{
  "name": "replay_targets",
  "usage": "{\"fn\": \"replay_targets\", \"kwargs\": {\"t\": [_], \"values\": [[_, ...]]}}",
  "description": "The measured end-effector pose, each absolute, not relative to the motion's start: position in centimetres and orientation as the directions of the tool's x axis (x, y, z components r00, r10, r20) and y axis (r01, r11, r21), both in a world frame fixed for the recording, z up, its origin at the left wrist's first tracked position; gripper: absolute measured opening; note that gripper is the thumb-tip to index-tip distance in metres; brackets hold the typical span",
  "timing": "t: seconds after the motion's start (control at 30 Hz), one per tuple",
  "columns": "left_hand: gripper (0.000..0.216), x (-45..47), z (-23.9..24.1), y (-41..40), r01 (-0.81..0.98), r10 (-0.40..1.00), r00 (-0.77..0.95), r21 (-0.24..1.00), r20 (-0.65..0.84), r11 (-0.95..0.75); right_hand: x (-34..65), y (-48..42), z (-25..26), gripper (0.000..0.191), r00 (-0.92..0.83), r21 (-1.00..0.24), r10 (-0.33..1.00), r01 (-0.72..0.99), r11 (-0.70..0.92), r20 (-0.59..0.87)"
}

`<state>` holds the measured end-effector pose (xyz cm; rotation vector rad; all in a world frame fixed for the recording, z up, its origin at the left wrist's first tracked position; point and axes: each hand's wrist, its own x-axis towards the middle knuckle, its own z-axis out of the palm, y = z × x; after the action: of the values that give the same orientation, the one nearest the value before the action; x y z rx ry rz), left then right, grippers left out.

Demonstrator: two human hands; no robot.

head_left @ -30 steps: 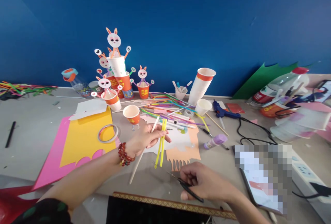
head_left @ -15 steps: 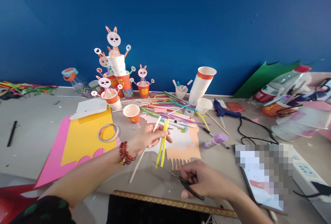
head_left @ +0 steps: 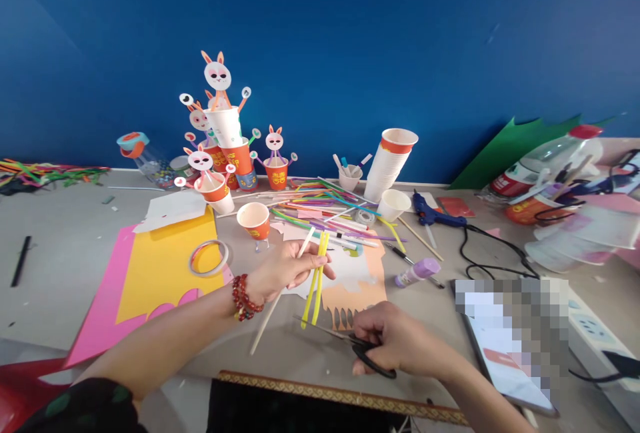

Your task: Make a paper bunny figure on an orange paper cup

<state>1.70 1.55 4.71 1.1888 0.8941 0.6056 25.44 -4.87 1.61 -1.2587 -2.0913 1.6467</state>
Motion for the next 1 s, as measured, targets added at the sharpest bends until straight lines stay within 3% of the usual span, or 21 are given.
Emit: {"fn": "replay_targets", "kwargs": {"t": [0.33, 0.63, 1.0], "values": [[0.026, 1.5, 4.4, 1.5, 0.044, 0.815, 0.512, 0.956, -0.27, 0.289, 25.4, -5.4, 2.0, 0.048, -0.565, -0.775, 0.765, 0.616, 0.141, -0.31], [0.029, 1.6, 4.3, 1.5, 0.031, 0.818, 0.506, 0.954, -0.272, 0.298, 25.2, -5.9, 2.3, 0.051, -0.525, -0.717, 0.781, 0.681, 0.148, -0.338], [0.027, 1.9, 4.7, 1.1, 0.009, 0.843, 0.478, 0.961, -0.247, 0.276, 24.7, -6.0, 1.1, 0.056, -0.641, -0.875, 0.617, 0.447, -0.183, -0.457]]}}
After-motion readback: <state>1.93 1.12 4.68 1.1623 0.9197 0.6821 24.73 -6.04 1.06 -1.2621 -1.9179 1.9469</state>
